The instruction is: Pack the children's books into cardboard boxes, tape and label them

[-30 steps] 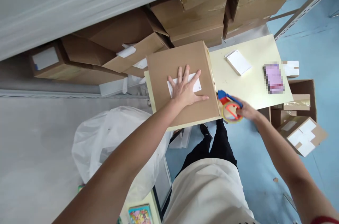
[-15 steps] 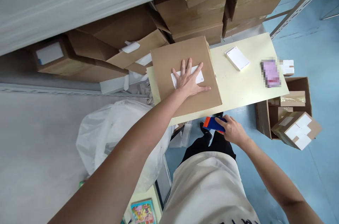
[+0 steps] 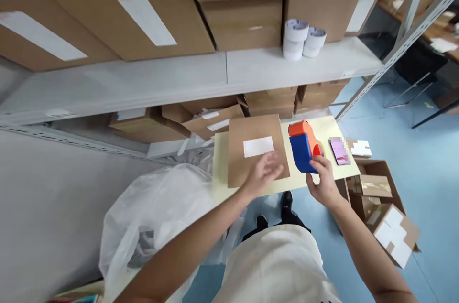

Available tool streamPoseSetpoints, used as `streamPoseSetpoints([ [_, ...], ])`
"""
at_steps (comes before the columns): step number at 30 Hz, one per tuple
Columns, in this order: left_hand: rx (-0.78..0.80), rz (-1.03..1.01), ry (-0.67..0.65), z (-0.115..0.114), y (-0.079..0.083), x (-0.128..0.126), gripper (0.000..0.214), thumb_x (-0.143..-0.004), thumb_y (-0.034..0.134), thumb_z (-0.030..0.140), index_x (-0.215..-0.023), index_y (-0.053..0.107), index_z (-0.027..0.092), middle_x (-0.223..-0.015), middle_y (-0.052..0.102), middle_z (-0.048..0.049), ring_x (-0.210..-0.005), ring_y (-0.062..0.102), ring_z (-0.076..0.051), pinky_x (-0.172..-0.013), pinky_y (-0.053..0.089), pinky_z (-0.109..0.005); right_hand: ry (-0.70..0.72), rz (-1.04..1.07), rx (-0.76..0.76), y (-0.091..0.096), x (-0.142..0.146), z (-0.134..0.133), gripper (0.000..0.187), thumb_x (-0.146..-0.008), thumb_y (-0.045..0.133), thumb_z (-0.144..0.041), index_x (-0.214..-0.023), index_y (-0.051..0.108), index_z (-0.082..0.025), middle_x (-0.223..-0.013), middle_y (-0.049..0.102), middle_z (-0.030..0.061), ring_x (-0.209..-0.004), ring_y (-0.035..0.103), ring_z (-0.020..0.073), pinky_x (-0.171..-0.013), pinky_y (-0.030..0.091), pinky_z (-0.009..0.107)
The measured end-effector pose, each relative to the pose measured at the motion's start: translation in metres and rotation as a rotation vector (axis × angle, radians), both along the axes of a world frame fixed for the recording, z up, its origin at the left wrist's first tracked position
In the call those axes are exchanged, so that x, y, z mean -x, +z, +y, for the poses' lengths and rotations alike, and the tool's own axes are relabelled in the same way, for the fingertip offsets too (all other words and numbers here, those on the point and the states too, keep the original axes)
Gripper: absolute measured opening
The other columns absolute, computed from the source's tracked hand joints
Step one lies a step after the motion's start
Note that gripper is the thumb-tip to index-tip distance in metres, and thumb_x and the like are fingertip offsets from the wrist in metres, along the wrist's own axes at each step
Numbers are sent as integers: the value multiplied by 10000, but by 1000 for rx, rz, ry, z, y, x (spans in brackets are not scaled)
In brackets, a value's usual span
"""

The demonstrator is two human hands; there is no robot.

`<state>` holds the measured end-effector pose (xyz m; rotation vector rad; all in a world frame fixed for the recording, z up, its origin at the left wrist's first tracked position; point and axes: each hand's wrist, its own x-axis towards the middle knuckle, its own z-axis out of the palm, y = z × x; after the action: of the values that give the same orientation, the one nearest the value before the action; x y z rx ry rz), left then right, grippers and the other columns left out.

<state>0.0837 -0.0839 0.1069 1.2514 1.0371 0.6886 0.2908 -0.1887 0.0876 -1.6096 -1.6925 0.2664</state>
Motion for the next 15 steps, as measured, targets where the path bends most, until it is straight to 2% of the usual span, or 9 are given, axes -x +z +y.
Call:
streamPoseSetpoints([
  [2, 85, -181, 18, -12, 18, -22, 675, -606, 845, 552, -1159, 646, 221, -1218, 683, -135, -1101, 663, -275, -864, 549, -340, 109, -51, 25, 3, 6, 20, 419, -902, 504, -183, -1294, 542, -326, -1184, 591, 124, -1158, 588, 319, -1027, 485, 569],
  [5, 151, -362, 136, -7, 36, -47, 602, -598, 865, 494, -1085, 653, 211, -1083, 720, -92, -966, 699, -228, -769, 553, -287, 261, -105, 57, 15, 9, 44, 351, -931, 493, -225, -1229, 602, -375, -1154, 645, 70, -1087, 633, 284, -954, 556, 486],
  [8, 212, -420, 239, 9, 44, -56, 537, -538, 902, 408, -969, 671, 186, -932, 727, -58, -815, 702, -184, -680, 542, -255, 390, -195, 6, 30, 4, 64, 388, -949, 451, -199, -1249, 605, -391, -1171, 664, 50, -1088, 647, 257, -927, 576, 440],
  [10, 221, -444, 289, 21, 45, -56, 519, -504, 916, 356, -931, 679, 181, -882, 725, -46, -761, 693, -166, -653, 541, -250, 476, -275, -70, 38, -4, 75, 421, -945, 449, -158, -1256, 608, -393, -1190, 663, 57, -1099, 646, 254, -942, 565, 459],
  [11, 214, -449, 312, 27, 46, -56, 511, -501, 916, 345, -925, 681, 182, -876, 726, -43, -751, 691, -162, -647, 543, -252, 493, -300, -120, 42, -9, 81, 407, -941, 480, -168, -1259, 608, -388, -1198, 656, 70, -1108, 642, 264, -954, 554, 488],
  [13, 192, -441, 340, 41, 48, -54, 499, -514, 910, 347, -925, 677, 185, -890, 729, -43, -759, 693, -164, -646, 550, -261, 426, -278, -207, 47, -21, 96, 389, -907, 610, -275, -1288, 592, -349, -1268, 602, 119, -1188, 597, 318, -992, 513, 569],
  [15, 165, -422, 345, 60, 53, -52, 535, -523, 907, 353, -969, 658, 193, -915, 732, -46, -779, 700, -177, -662, 562, -285, 322, -182, -209, 53, -33, 117, 578, -824, 725, -414, -1359, 537, -300, -1389, 488, 169, -1324, 486, 379, -1039, 459, 625],
])
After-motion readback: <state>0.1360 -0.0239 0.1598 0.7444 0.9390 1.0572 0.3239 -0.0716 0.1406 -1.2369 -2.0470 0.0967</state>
